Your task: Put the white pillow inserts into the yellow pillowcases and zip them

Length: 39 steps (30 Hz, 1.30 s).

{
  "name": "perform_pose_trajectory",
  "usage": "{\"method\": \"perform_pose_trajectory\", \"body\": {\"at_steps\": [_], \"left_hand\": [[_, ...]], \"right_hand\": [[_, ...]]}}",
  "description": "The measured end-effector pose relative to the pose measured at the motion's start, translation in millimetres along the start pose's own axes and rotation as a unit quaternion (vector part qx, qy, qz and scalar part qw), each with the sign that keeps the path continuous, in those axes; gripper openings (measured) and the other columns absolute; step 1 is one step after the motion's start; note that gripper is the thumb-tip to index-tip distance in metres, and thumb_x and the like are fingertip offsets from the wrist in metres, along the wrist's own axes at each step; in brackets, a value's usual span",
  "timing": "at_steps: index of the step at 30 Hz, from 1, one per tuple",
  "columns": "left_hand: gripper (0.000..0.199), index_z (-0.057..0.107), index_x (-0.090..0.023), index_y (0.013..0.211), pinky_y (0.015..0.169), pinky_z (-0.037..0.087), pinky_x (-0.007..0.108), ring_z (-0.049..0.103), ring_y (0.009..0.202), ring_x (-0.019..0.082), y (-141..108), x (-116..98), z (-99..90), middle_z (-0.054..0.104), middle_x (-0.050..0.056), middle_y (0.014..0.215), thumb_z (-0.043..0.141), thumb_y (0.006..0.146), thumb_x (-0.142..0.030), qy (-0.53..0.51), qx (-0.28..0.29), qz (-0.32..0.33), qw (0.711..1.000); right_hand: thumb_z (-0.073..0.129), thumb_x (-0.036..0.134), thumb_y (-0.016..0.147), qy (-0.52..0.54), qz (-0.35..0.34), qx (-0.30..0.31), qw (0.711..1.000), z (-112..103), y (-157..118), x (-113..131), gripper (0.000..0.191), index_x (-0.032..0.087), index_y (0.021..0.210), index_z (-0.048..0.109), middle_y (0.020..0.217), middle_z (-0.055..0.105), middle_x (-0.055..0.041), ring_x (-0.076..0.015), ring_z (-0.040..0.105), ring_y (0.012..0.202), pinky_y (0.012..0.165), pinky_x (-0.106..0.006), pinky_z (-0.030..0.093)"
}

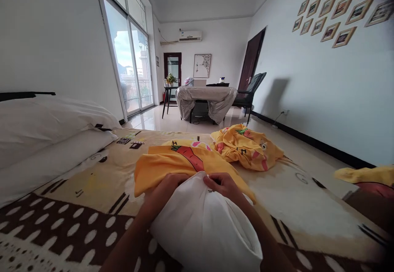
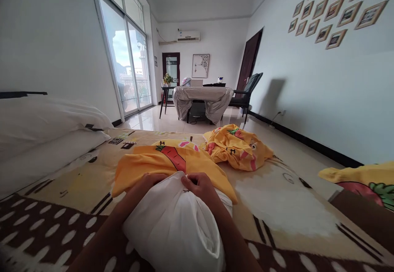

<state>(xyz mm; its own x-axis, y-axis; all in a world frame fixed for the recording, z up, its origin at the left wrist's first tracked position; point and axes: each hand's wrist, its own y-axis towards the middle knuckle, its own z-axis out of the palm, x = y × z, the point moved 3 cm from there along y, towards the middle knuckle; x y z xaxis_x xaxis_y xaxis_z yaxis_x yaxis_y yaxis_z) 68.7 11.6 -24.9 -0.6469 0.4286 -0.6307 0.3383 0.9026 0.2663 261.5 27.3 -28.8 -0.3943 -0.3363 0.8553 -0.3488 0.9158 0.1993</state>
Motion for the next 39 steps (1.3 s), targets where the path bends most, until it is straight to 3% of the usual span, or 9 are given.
{"method": "perform_pose_trajectory", "body": {"at_steps": [4,8,12,15,19,22,26,31,39], "left_hand": [[0.027,0.07,-0.019,0.085,0.065,0.044,0.024,0.062,0.069,0.015,-8.4,-26.5,-30.7,0.071,0.0,0.078,0.046,0.086,-0.031,0.016,-0.059,0.008,0.998],[0.024,0.068,-0.02,0.086,0.073,0.047,0.022,0.066,0.08,0.014,-25.0,-38.6,-56.9,0.073,0.0,0.085,0.047,0.087,-0.03,0.024,-0.123,0.035,0.992],[0.021,0.068,-0.022,0.092,0.084,0.047,0.024,0.065,0.093,0.014,-33.9,-33.3,-69.8,0.072,0.001,0.098,0.048,0.088,-0.029,0.053,-0.155,0.095,0.982],[0.024,0.067,-0.022,0.099,0.093,0.044,0.029,0.061,0.105,0.017,-26.1,-20.3,-62.2,0.069,0.003,0.109,0.046,0.089,-0.028,0.087,-0.095,0.114,0.985],[0.041,0.054,-0.019,0.126,0.103,0.038,0.037,0.051,0.122,0.023,-9.0,2.3,-39.7,0.057,0.008,0.131,0.044,0.09,-0.035,0.109,0.011,0.009,0.994],[0.048,0.05,-0.017,0.13,0.102,0.037,0.037,0.049,0.124,0.025,-0.6,11.2,-31.9,0.052,0.011,0.136,0.043,0.09,-0.042,0.111,0.016,-0.039,0.993],[0.034,0.06,-0.018,0.111,0.085,0.044,0.034,0.06,0.106,0.026,4.7,13.8,-33.3,0.066,0.01,0.114,0.044,0.089,-0.039,0.126,0.015,-0.018,0.992],[0.024,0.063,-0.02,0.094,0.066,0.039,0.028,0.065,0.091,0.023,8.9,24.3,-33.1,0.07,0.008,0.098,0.046,0.087,-0.034,0.146,0.024,-0.003,0.989],[0.029,0.067,-0.018,0.07,0.06,0.034,0.026,0.061,0.071,0.017,38.3,41.5,-33.1,0.071,0.006,0.078,0.045,0.086,-0.028,0.146,-0.006,-0.004,0.989]], "right_hand": [[0.046,0.06,0.075,0.01,-0.008,-0.02,1.0,0.6,-2.6,5.3,0.048,0.02,0.052,0.031,0.054,0.023,0.0052,-0.0075,0.023,0.051,0.048,-0.024,0.017],[0.046,0.061,0.074,0.002,-0.007,-0.01,1.0,1.9,0.1,5.5,0.049,0.02,0.051,0.031,0.053,0.023,0.0055,-0.0073,0.022,0.051,0.048,-0.024,0.017],[0.045,0.063,0.074,-0.009,-0.002,-0.004,1.0,1.5,-0.9,6.2,0.05,0.02,0.052,0.031,0.053,0.023,0.0054,-0.0074,0.024,0.05,0.047,-0.024,0.019],[0.042,0.062,0.075,-0.058,-0.002,0.007,0.998,-2.2,-0.2,14.4,0.049,0.02,0.052,0.032,0.053,0.024,0.0051,-0.0078,0.025,0.051,0.048,-0.024,0.019],[0.044,0.048,0.081,-0.2,-0.03,0.055,0.978,-10.5,-1.7,53.6,0.042,0.018,0.053,0.035,0.053,0.028,0.0046,-0.008,0.026,0.052,0.05,-0.025,0.018],[0.049,0.035,0.084,-0.345,-0.054,0.061,0.935,-12.7,-5.1,99.3,0.038,0.016,0.052,0.038,0.052,0.036,0.0034,-0.0079,0.029,0.052,0.052,-0.026,0.019],[0.053,0.029,0.086,-0.506,-0.03,0.078,0.858,-1.8,3.0,142.2,0.032,0.015,0.058,0.053,0.057,0.05,-0.0012,-0.0086,0.036,0.052,0.053,-0.027,0.02],[0.05,0.029,0.088,-0.582,-0.012,0.114,0.805,17.8,35.0,140.2,0.025,0.013,0.077,0.066,0.078,0.065,-0.0093,-0.015,0.055,0.067,0.056,-0.026,0.026],[0.047,0.027,0.086,-0.601,0.005,0.102,0.793,32.1,70.8,110.7,0.027,0.012,0.089,0.07,0.083,0.069,-0.0139,-0.0226,0.064,0.081,0.063,-0.027,0.038]]}}
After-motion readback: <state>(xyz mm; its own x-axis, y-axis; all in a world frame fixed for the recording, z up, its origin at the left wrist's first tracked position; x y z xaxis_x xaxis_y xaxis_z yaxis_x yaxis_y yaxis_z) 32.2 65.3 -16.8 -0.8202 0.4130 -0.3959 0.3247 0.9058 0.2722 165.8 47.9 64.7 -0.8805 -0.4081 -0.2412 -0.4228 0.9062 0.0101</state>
